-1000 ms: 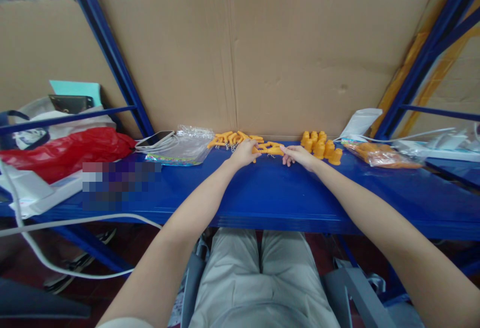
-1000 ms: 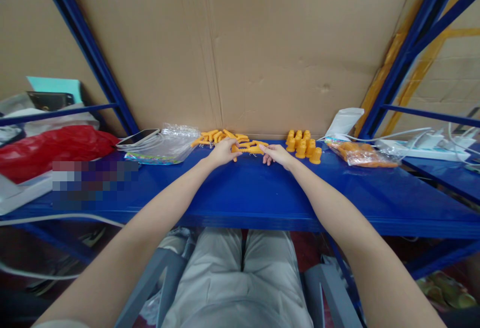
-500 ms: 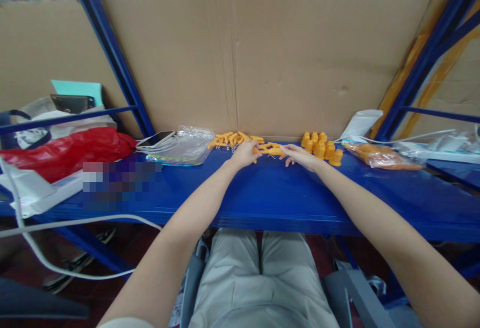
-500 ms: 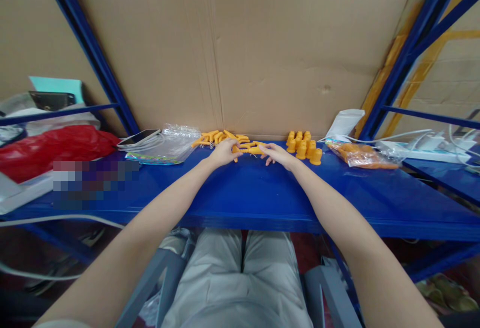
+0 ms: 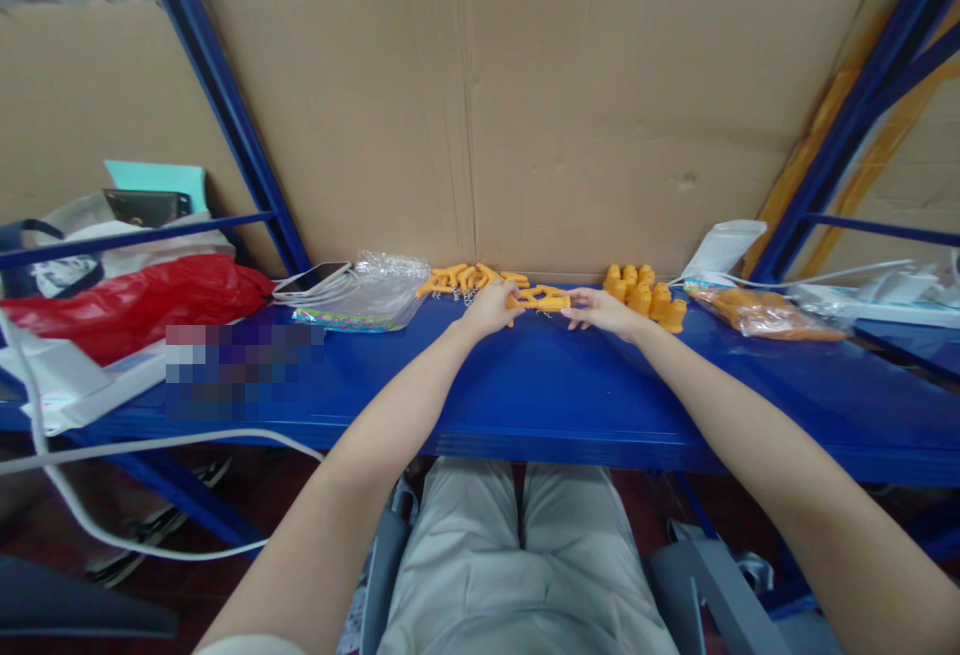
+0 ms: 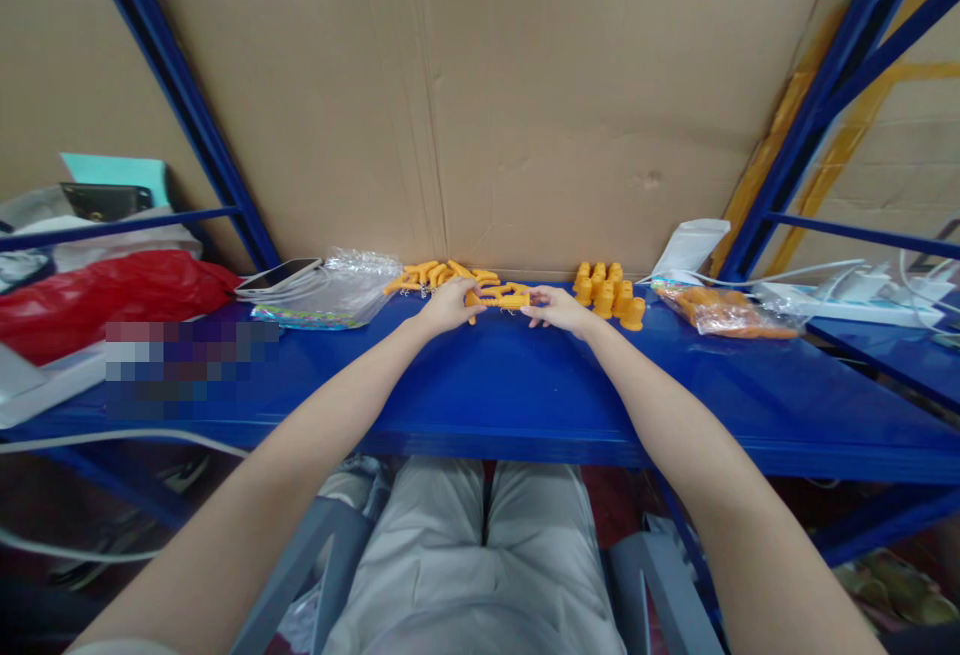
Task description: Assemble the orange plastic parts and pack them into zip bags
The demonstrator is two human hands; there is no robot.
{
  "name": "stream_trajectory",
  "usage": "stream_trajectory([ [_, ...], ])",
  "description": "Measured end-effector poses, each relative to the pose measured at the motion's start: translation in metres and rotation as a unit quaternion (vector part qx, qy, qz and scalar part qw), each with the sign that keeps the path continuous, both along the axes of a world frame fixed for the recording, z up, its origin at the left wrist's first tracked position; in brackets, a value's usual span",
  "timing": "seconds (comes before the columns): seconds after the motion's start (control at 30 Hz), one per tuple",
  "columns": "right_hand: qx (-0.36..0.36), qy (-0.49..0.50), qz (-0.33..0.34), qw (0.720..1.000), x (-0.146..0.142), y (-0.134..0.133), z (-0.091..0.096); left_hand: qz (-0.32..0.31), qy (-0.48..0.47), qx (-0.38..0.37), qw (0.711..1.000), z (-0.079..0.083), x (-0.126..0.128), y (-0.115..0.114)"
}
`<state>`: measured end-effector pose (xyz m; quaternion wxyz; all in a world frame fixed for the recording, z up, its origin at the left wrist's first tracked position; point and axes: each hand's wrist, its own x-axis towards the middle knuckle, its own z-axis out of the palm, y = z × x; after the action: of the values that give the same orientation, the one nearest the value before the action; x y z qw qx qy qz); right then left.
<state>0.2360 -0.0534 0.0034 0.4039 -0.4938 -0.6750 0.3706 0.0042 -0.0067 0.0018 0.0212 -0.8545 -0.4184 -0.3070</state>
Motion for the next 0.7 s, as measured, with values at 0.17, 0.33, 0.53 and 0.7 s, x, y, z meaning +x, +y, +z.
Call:
stream_trajectory([
  [0.17, -0.003, -0.008, -0.001, 1.0, 0.0, -0.002, 0.001, -0.001, -0.005, -0.004, 1.0, 0.0, 0.0, -0.002],
  [0.33, 0.003, -0.012, 0.0, 1.0, -0.001, -0.001, 0.0, 0.0, -0.007, -0.012, 1.0, 0.001, 0.0, -0.004],
  [0.53, 0.116, -0.038, -0.043, 0.992, 0.006, 0.006, 0.003, -0.002, -0.074, -0.026, 0.997, 0.002, 0.003, -0.012],
  [0.7, 0.26, -0.186, -0.135, 0.938, 0.022, 0.008, 0.013, -0.017, -0.064, -0.017, 0.998, 0.003, 0.004, -0.013],
])
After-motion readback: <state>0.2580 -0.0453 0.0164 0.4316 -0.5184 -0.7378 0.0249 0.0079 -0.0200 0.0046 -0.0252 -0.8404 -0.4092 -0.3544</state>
